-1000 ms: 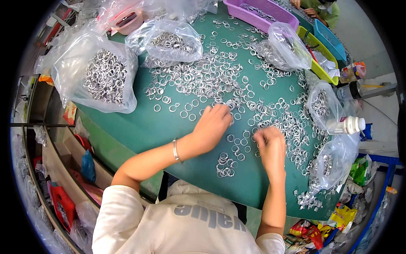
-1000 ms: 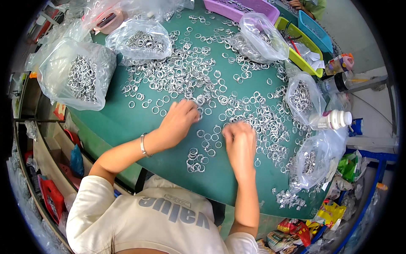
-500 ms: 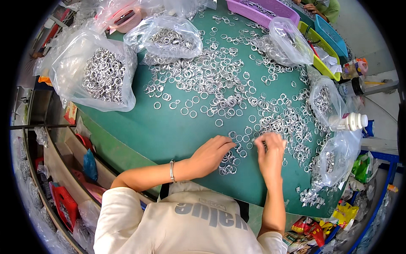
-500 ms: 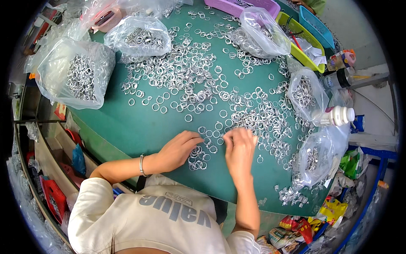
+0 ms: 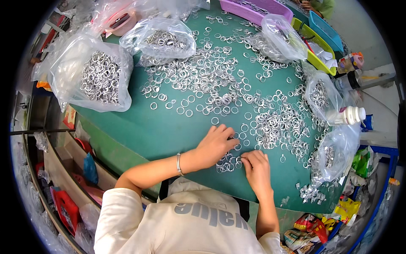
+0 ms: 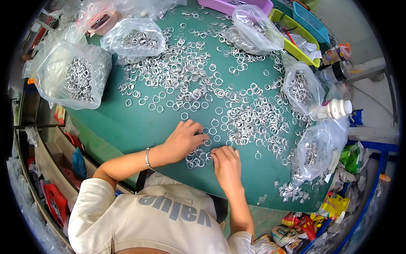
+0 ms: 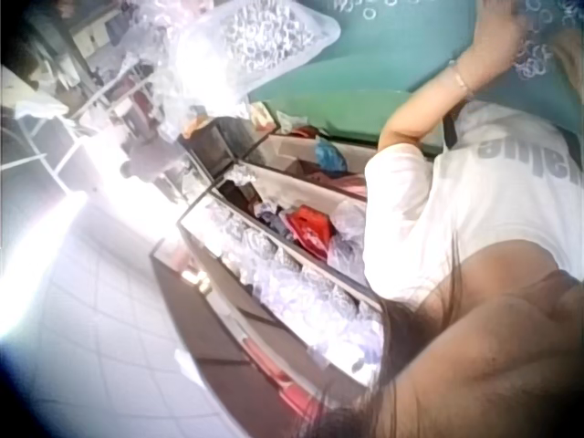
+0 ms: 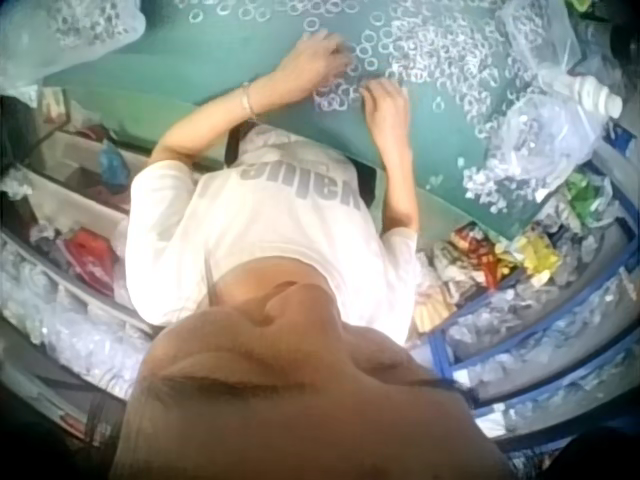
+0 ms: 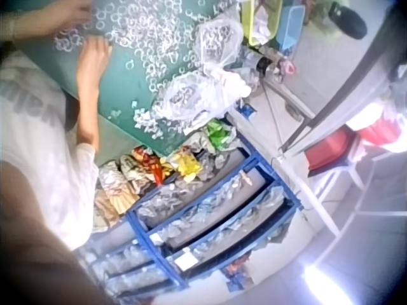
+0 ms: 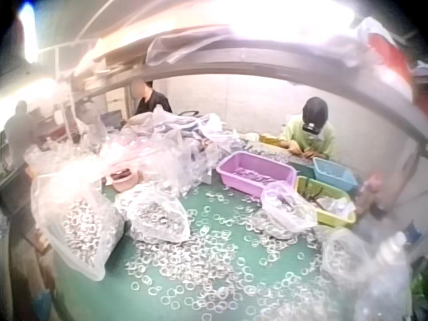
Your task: The person sorts through a large pile of small metal rings and star-shaped charms on a green table by hand, picking up small handfuls to check them and then placing them into plastic bags or small containers.
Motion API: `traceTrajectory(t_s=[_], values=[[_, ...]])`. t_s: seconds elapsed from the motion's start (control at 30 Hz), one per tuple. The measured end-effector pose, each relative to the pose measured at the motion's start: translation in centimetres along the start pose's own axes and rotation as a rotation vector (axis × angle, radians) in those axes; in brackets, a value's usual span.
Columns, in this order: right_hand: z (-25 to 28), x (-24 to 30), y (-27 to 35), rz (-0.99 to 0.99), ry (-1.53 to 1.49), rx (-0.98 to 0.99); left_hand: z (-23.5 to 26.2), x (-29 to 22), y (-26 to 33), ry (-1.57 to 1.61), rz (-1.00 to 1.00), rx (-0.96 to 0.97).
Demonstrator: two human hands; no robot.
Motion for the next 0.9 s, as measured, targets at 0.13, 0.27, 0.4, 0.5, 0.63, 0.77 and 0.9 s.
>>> traceTrajectory(t_s=[0.13,0.27,0.4,0.5,0.63,0.77,0.9], values=[[-0.5,-0.5,-1.5,0.003,-0.031,-0.177,0.2,0.5,-0.8,-0.002,-0.016,0.003],[-1.5,0.0,-1.6,0.043,0.137,-0.085,0.4,0.8,-1.3,-0.015,-0.028,0.027],[0.5,-0.9,0.6,-0.017,0.144,-0.147,2.8,2.9,-1.5,-0.106,0.053,-0.141],[1.8,-2.0,0.9,-0.078,0.227,-0.304,3.6,4.0,-1.8,-0.043,0.138,-0.257],[2.9,-3.5,0.9,-0.124,0.403,-0.330,3.6,4.2,-1.0,0.058,0.186,-0.269],[3.7,-3.5,1.0,-0.093,0.367,-0.364,4.4,5.8,0.3,0.003,0.239,-0.318],[1.5,-2.6,-1.0,-0.053,0.432,-0.234,3.2,3.2,0.2,0.076,0.140,-0.228]])
Point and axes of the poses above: each hand's wrist, its own y-axis away from the middle knuckle, its own z-axis out of the back of the hand, x = y × z, the point moved 6 cm from there along -y, towards the middle knuckle, and after that the axes turned 9 degrees about z, right-handed, at the moved point
